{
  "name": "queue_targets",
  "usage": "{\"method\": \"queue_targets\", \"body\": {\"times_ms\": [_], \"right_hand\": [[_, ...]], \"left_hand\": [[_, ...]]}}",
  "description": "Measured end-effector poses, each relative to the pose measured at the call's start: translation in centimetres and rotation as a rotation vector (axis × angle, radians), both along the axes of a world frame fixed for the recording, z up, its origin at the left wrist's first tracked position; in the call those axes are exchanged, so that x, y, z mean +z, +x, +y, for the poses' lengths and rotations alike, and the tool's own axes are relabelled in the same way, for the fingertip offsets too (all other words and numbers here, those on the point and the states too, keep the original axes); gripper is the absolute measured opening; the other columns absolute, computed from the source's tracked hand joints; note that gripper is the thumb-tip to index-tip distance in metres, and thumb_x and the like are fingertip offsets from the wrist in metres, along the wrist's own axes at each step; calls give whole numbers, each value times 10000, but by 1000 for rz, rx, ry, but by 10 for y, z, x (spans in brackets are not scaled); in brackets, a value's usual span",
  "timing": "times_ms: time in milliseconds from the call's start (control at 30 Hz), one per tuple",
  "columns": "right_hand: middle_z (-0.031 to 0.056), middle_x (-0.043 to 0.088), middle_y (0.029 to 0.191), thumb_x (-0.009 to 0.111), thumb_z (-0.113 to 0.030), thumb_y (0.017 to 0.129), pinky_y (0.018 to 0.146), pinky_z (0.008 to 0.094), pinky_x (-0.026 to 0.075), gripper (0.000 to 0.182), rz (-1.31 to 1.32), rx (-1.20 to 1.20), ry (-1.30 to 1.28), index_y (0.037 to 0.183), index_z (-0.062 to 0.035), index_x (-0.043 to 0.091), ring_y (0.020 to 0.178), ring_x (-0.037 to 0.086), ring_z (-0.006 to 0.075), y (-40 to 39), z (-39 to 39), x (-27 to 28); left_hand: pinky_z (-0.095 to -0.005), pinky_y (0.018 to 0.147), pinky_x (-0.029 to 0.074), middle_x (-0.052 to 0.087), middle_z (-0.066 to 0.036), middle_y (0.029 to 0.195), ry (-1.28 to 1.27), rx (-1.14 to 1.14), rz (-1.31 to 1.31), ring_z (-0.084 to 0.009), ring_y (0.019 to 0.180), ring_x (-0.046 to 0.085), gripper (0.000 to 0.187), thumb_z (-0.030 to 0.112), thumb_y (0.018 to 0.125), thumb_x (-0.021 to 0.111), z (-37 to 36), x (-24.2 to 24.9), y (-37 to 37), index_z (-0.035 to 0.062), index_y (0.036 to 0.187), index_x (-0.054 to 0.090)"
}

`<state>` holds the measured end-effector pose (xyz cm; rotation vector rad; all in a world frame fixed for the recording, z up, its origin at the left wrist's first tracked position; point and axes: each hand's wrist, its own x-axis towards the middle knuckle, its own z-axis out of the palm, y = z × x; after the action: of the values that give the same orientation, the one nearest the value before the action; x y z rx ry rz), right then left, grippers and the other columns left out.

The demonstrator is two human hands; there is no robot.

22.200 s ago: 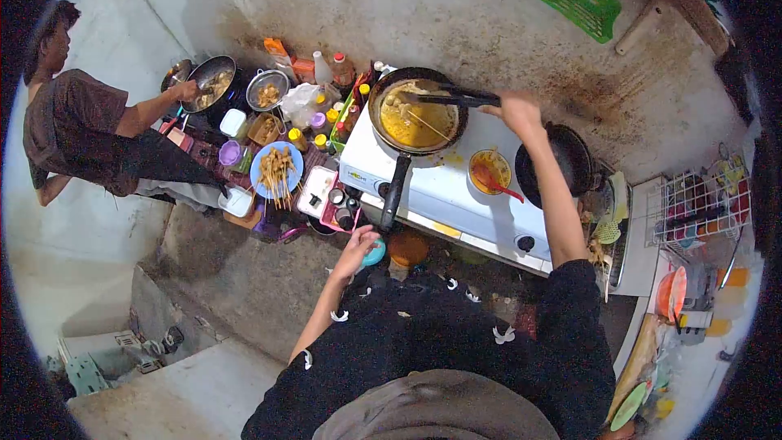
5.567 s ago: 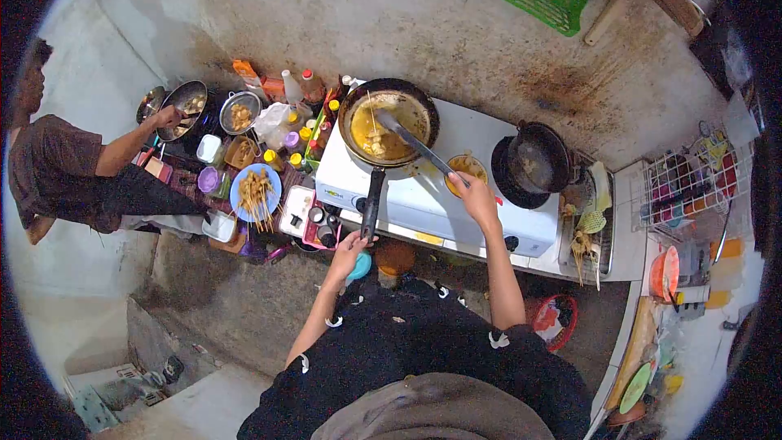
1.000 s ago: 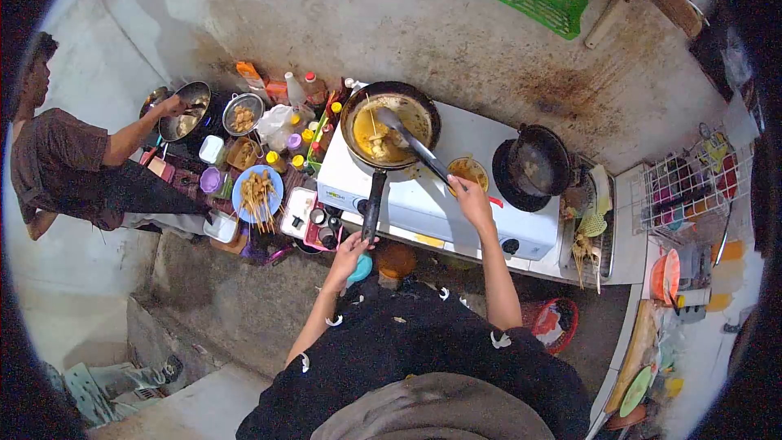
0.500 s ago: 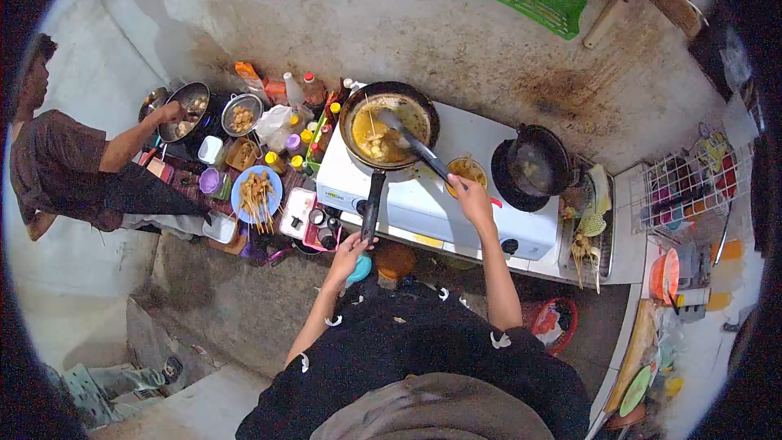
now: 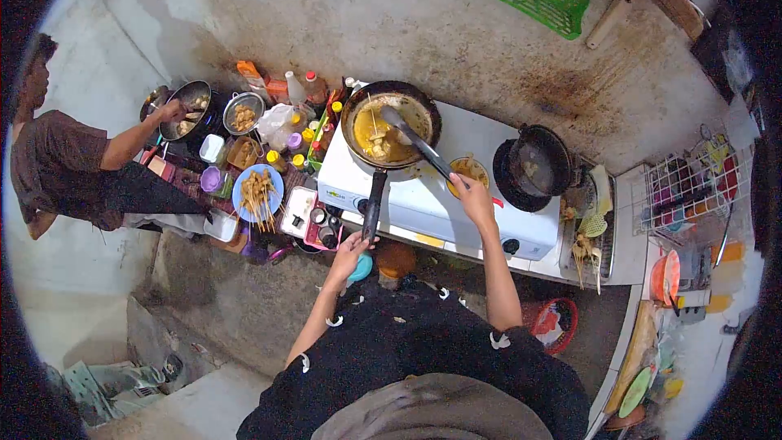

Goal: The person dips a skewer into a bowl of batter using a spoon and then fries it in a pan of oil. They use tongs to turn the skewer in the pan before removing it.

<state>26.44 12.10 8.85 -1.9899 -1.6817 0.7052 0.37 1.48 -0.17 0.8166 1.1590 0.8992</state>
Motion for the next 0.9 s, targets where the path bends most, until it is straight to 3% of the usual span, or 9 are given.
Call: {"method": "queue_targets", "body": {"times_ms": [100, 167, 267, 567, 667, 767, 900], "right_hand": [[175, 576, 675, 411, -510, 778, 648, 343, 408, 488, 82, -15, -11, 977, -99, 584, 686, 567, 287, 1, 0, 0], [184, 582, 856, 421, -484, 779, 745, 372, 405, 465, 17, -35, -7, 987, -100, 579, 833, 550, 325, 1, 0, 4], [170, 589, 759, 416, -494, 783, 684, 337, 412, 474, 86, 58, 23, 995, -101, 575, 743, 565, 293, 6, -1, -7], [186, 588, 785, 417, -492, 785, 682, 346, 413, 469, 88, 34, -84, 993, -104, 577, 752, 564, 307, 3, -3, 4], [192, 587, 767, 418, -495, 783, 672, 350, 415, 467, 52, -21, 24, 996, -111, 577, 741, 566, 314, -1, -5, 10], [191, 586, 761, 418, -502, 779, 666, 352, 415, 477, -20, 48, -24, 994, -106, 577, 733, 568, 313, 0, -6, 14], [192, 585, 769, 415, -510, 776, 667, 348, 416, 487, 82, 12, -16, 988, -103, 579, 733, 569, 309, 3, -4, 1]], "left_hand": [[-246, 795, 375, 562, -92, 972, 13, -2, -17, -124, 863, 502, 345, 146, 831, 456, 0, -4, 0, -31, 1121, 396], [-250, 794, 378, 563, -95, 971, 4, -10, 39, -125, 858, 505, 345, 141, 830, 457, -1, 2, 0, -30, 1123, 395], [-250, 791, 380, 565, -93, 970, 13, 7, -11, -126, 850, 507, 342, 139, 830, 455, 0, -7, 0, -29, 1122, 399], [-245, 782, 381, 569, -82, 963, -33, 54, 28, -118, 842, 506, 330, 144, 830, 454, -2, 5, 3, -24, 1111, 417], [-240, 777, 380, 570, -80, 959, -1, 32, -20, -116, 836, 505, 332, 143, 826, 459, -2, -10, 0, -23, 1111, 419], [-240, 777, 381, 570, -78, 957, -19, 38, -11, -116, 832, 504, 332, 145, 825, 463, -1, -10, 1, -21, 1109, 422], [-240, 778, 380, 570, -77, 960, 0, 25, -19, -115, 834, 502, 339, 151, 825, 465, -2, -11, 0, -19, 1114, 418]]}}
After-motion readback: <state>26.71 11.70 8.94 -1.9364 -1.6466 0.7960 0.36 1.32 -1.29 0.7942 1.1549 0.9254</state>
